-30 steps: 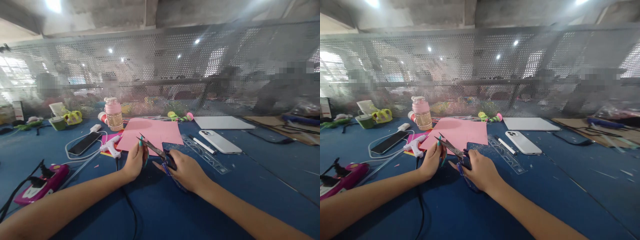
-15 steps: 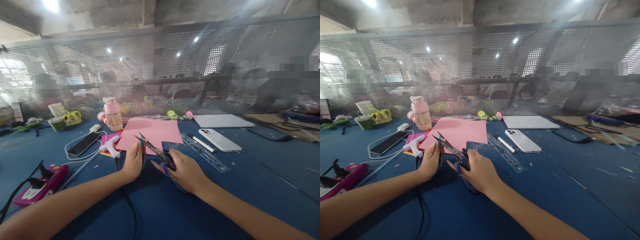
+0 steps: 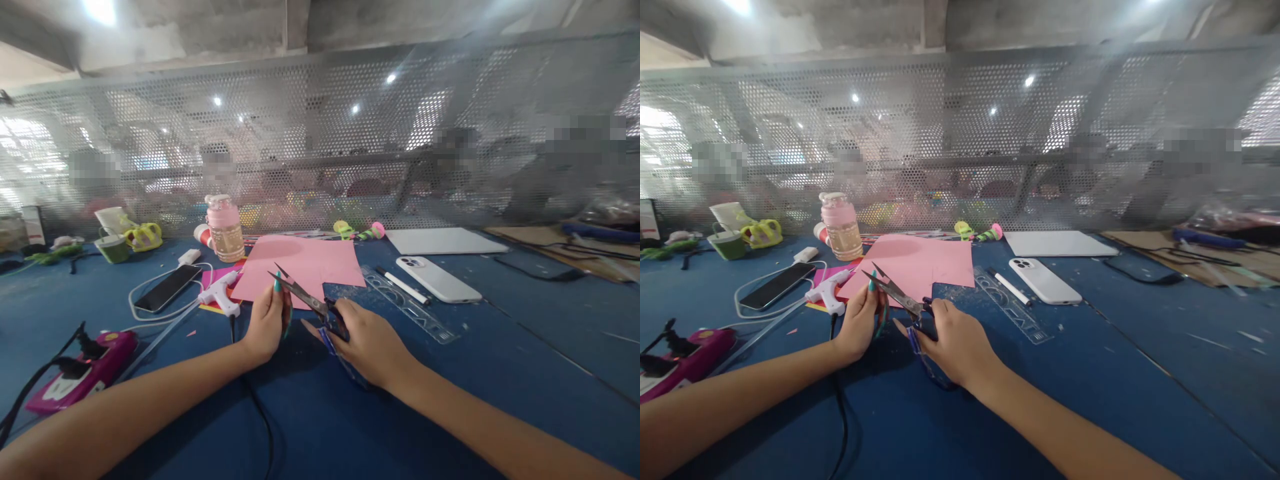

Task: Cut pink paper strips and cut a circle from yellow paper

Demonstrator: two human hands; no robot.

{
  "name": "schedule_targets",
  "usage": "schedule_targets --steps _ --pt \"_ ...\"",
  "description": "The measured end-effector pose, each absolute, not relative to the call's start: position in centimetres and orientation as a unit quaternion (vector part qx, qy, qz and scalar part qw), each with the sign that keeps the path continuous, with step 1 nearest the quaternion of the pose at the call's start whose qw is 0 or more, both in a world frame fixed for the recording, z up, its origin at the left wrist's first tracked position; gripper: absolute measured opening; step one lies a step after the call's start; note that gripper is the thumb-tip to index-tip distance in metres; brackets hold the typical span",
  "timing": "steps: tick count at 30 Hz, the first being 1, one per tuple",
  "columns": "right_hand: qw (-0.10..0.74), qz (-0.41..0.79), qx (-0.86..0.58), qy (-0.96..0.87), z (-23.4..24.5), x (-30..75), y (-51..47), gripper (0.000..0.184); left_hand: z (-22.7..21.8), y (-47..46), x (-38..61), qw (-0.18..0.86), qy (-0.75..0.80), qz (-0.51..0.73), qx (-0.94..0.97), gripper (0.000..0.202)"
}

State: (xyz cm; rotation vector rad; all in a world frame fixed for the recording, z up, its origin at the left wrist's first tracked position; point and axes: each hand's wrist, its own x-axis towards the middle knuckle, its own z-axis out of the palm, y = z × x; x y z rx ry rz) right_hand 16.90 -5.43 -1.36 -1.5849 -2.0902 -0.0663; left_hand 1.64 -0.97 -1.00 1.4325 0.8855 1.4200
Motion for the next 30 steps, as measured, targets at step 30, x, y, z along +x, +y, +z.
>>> schedule_targets --steps 30 --pt "0.260 -0.102 -0.572 -0.771 -1.96 16.75 -5.56 0.053 -1.17 -1.03 2.01 0.488 0.341 0.578 0.558 0.051"
